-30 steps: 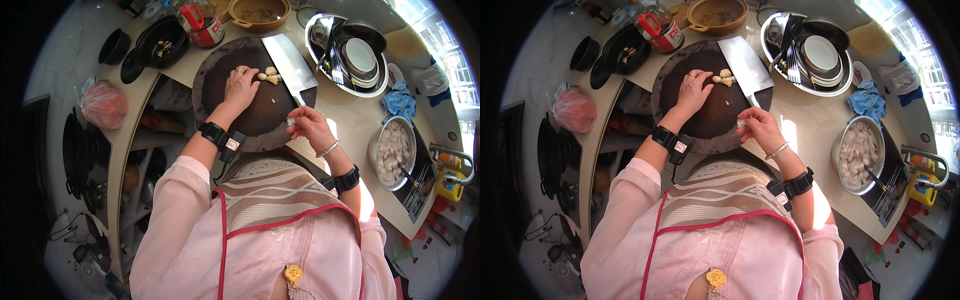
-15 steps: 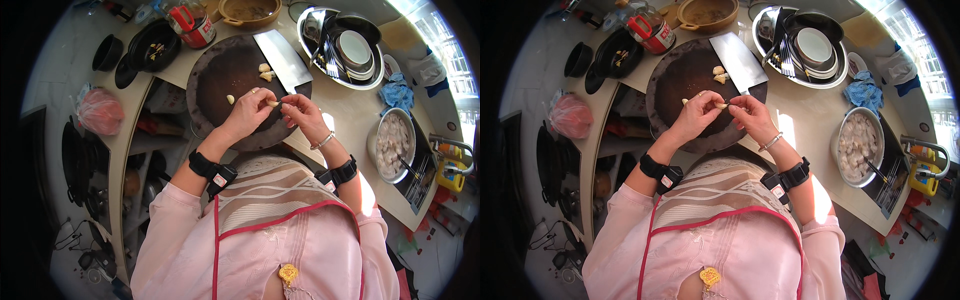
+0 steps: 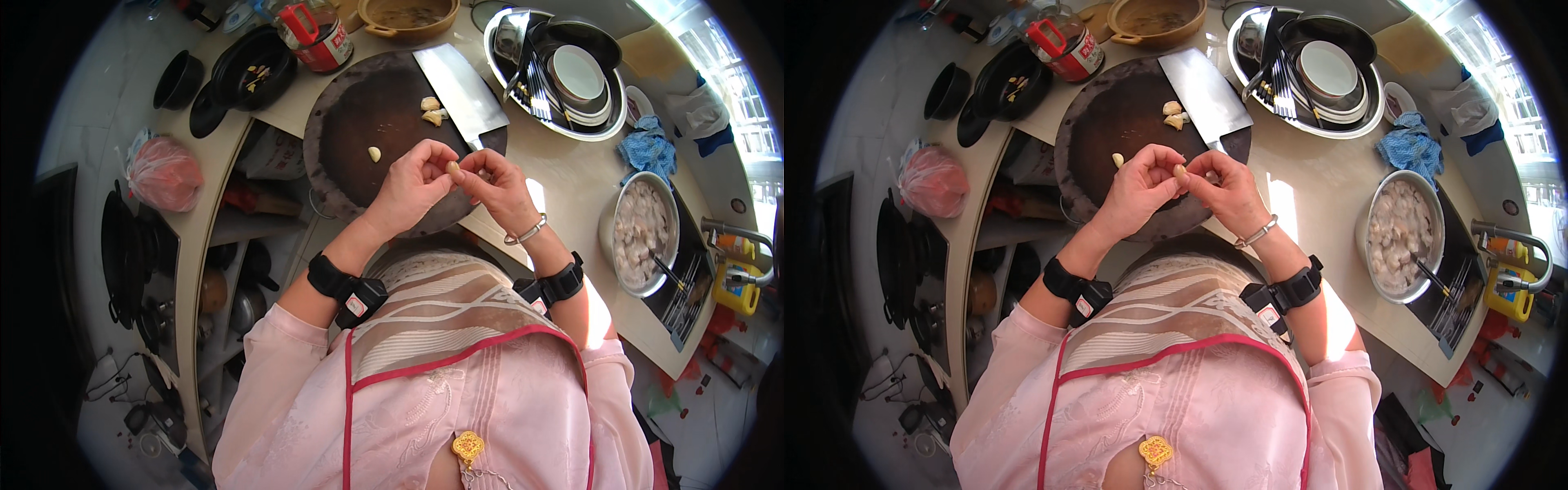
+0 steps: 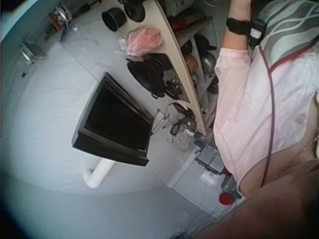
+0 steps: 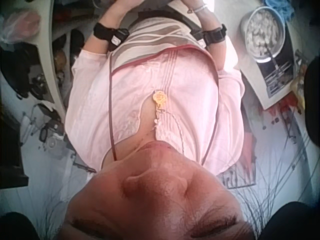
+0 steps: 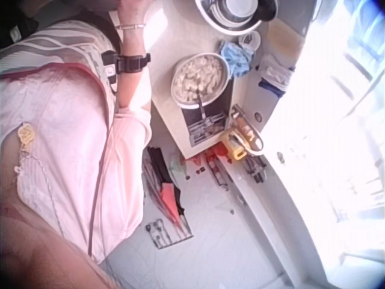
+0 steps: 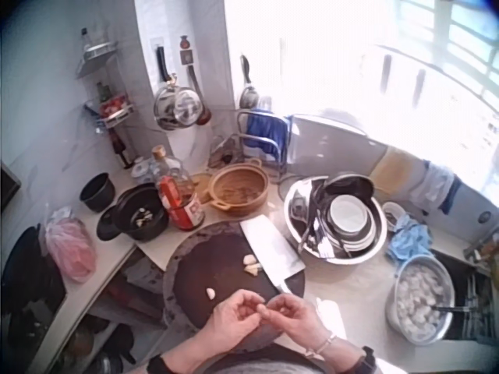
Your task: The person retrieves a garlic bulb from a cabinet, moves to the counter, and peels the bulb to separate cloves. She then places the cloves on a cutting board and uses a cleaver to crush and peel them further.
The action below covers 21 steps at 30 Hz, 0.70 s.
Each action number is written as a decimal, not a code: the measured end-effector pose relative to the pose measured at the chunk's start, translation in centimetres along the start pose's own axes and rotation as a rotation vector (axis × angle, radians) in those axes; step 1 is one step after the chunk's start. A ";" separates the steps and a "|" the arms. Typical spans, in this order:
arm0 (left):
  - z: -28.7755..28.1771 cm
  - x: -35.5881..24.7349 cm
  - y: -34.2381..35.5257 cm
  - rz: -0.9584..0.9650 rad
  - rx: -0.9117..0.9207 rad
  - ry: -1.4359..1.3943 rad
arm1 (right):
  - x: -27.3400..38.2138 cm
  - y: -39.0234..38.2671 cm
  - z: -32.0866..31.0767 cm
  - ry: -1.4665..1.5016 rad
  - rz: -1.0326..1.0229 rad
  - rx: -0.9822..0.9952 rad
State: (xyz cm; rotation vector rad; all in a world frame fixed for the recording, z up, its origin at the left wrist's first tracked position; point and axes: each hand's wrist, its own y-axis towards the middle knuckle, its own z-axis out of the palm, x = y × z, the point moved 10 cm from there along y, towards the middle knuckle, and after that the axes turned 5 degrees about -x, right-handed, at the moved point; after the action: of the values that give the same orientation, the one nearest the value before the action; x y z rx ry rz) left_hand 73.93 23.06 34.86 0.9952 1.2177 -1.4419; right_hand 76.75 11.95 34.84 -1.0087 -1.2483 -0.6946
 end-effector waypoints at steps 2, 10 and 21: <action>0.5 -0.2 0.0 0.010 0.023 -0.007 | 0.2 -0.2 -0.3 -0.023 -0.007 -0.012; 0.8 0.0 -0.7 -0.088 0.041 -0.088 | -0.1 -1.1 -0.6 -0.006 0.004 -0.001; 0.4 -2.1 -1.8 0.199 -0.159 0.428 | 0.3 -1.2 -0.5 -0.065 -0.014 0.001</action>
State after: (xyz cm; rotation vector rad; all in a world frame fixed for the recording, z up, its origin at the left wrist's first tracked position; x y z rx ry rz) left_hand 72.58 23.02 37.28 1.3154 1.4645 -0.9883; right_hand 76.03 10.99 35.40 -1.0294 -1.3136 -0.6765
